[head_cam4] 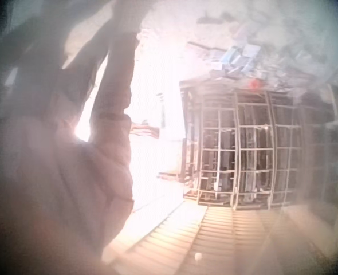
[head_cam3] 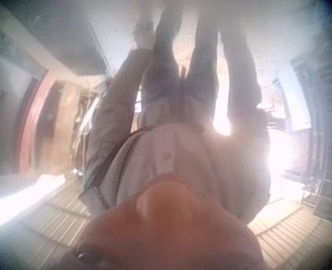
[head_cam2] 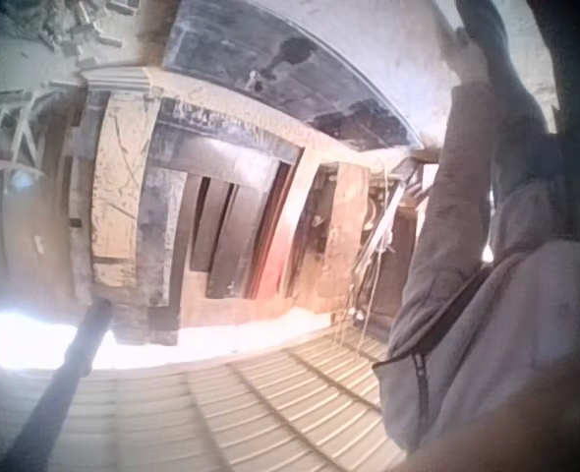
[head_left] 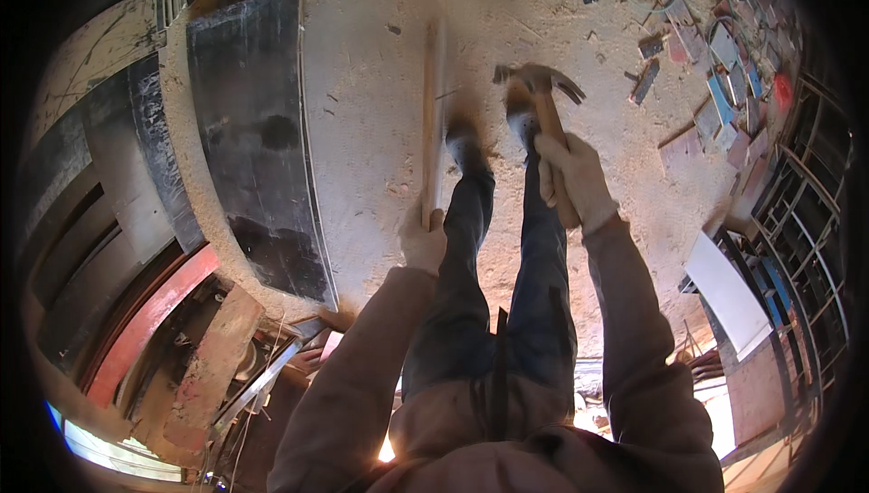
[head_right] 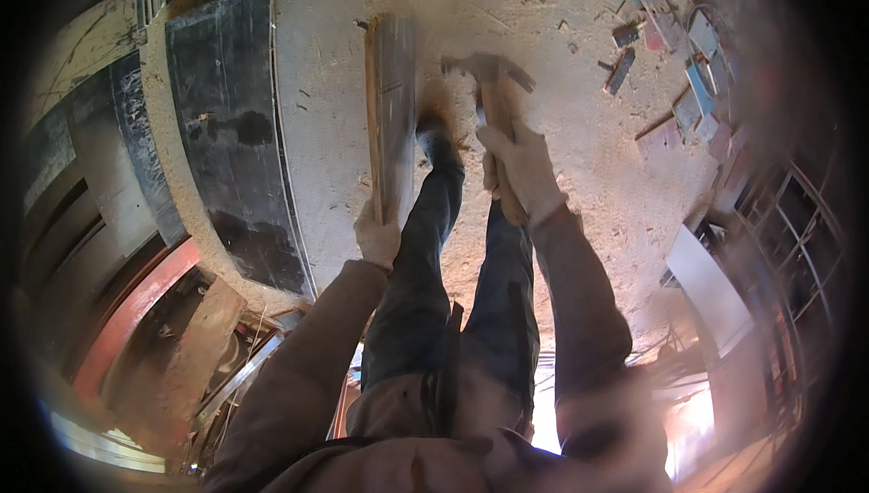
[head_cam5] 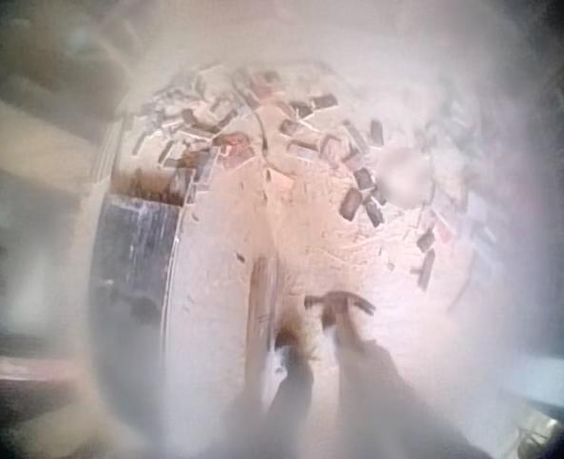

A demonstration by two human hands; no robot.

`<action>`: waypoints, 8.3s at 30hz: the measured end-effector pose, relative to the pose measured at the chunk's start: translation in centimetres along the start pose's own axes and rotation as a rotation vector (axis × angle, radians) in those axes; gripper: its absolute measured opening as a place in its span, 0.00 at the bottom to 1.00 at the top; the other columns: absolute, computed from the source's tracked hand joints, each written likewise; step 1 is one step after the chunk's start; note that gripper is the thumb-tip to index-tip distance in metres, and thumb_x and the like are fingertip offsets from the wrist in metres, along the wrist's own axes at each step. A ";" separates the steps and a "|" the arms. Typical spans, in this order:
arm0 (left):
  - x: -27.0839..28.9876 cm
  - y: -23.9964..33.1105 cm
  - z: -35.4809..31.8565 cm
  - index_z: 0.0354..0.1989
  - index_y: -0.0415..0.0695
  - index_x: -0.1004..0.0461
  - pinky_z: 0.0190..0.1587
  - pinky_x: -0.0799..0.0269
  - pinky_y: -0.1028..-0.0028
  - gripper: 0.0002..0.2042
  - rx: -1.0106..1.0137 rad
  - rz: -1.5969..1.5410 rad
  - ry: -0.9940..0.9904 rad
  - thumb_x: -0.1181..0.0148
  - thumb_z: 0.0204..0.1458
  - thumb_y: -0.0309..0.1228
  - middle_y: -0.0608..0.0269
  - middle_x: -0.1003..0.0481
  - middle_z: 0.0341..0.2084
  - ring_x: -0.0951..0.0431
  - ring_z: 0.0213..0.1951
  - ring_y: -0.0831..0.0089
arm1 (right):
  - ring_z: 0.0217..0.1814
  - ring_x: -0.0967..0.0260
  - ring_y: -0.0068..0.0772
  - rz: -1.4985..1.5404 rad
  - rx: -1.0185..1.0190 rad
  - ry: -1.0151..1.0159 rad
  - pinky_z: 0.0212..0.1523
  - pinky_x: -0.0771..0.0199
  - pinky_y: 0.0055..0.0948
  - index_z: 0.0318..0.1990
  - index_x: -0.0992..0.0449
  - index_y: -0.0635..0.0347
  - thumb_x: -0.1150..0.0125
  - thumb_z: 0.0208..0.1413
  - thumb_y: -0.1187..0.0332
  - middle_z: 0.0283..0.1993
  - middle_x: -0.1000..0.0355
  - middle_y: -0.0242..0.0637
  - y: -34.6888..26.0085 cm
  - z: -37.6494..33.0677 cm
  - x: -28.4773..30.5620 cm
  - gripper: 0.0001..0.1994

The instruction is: The person uses a hammer to break apart a large piece of dark wood or paneling. They repeatedly strike the material, causing it to crack and separate into smaller pieces, which are then moved aside.

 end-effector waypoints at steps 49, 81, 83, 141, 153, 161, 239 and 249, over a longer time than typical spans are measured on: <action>2.4 -0.9 1.6 0.62 0.47 0.23 0.52 0.23 0.56 0.22 0.027 0.002 0.041 0.35 0.58 0.34 0.40 0.19 0.47 0.18 0.51 0.47 | 0.13 0.40 0.27 0.431 -0.166 -0.138 0.12 0.40 0.28 0.41 0.29 0.63 0.43 0.69 0.45 0.17 0.38 0.31 3.5 -1.8 -14.0 0.24; -1.6 10.2 14.7 0.54 0.36 0.21 0.40 0.21 0.71 0.20 -0.008 -0.669 -0.089 0.36 0.62 0.40 0.55 0.18 0.39 0.18 0.39 0.68 | 0.13 0.40 0.22 -0.046 0.138 0.076 0.12 0.39 0.24 0.44 0.30 0.62 0.49 0.74 0.50 0.20 0.38 0.29 -1.8 -3.0 -4.7 0.20; -2.7 10.1 14.7 0.50 0.36 0.19 0.35 0.22 0.70 0.18 0.039 -0.695 -0.029 0.34 0.59 0.39 0.55 0.17 0.36 0.17 0.35 0.68 | 0.13 0.39 0.22 -0.080 0.148 0.064 0.12 0.38 0.23 0.44 0.30 0.63 0.50 0.74 0.51 0.20 0.37 0.29 -2.2 -3.5 -4.8 0.20; 2.3 -22.4 -19.0 0.47 0.48 0.20 0.62 0.35 0.50 0.16 0.440 0.316 0.697 0.55 0.69 0.39 0.52 0.20 0.40 0.22 0.47 0.47 | 0.15 0.44 0.17 -0.591 0.500 -0.272 0.13 0.45 0.23 0.37 0.28 0.56 0.50 0.68 0.35 0.20 0.40 0.23 -3.8 9.9 -15.2 0.29; 4.6 -22.3 -17.0 0.59 0.47 0.28 0.56 0.33 0.50 0.30 0.387 0.314 0.697 0.39 0.59 0.58 0.56 0.25 0.50 0.26 0.54 0.50 | 0.37 0.21 0.65 -1.493 0.616 -0.786 0.39 0.23 0.58 0.47 0.23 0.62 0.59 0.72 0.40 0.34 0.21 0.57 16.9 1.4 -21.3 0.30; 2.5 -22.0 -18.0 0.53 0.50 0.26 0.56 0.33 0.50 0.25 0.480 0.329 0.735 0.36 0.56 0.56 0.58 0.24 0.50 0.25 0.52 0.52 | 0.25 0.36 0.25 -0.646 0.334 -0.405 0.26 0.35 0.36 0.30 0.34 0.51 0.56 0.67 0.30 0.22 0.38 0.26 -0.8 10.4 -17.1 0.32; -0.7 -57.2 -46.4 0.71 0.48 0.38 0.76 0.56 0.51 0.35 0.516 0.290 0.728 0.45 0.62 0.57 0.56 0.33 0.66 0.37 0.69 0.53 | 0.38 0.21 0.47 -1.503 0.358 -0.846 0.42 0.21 0.46 0.44 0.21 0.59 0.67 0.65 0.25 0.38 0.20 0.47 58.7 -18.8 -29.2 0.42; -0.9 -54.3 -45.5 0.73 0.44 0.40 0.72 0.51 0.45 0.40 0.524 0.301 0.874 0.33 0.56 0.49 0.51 0.32 0.65 0.35 0.66 0.51 | 0.38 0.23 0.40 -0.675 0.341 -0.025 0.34 0.23 0.49 0.56 0.25 0.54 0.53 0.65 0.30 0.37 0.23 0.33 41.5 -6.2 -21.8 0.35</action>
Point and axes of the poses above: each hand's wrist, its own z-axis towards the middle knuckle, its own x-axis out of the back of the hand, y = z × x, the point moved 6 cm from there along z, towards the middle knuckle
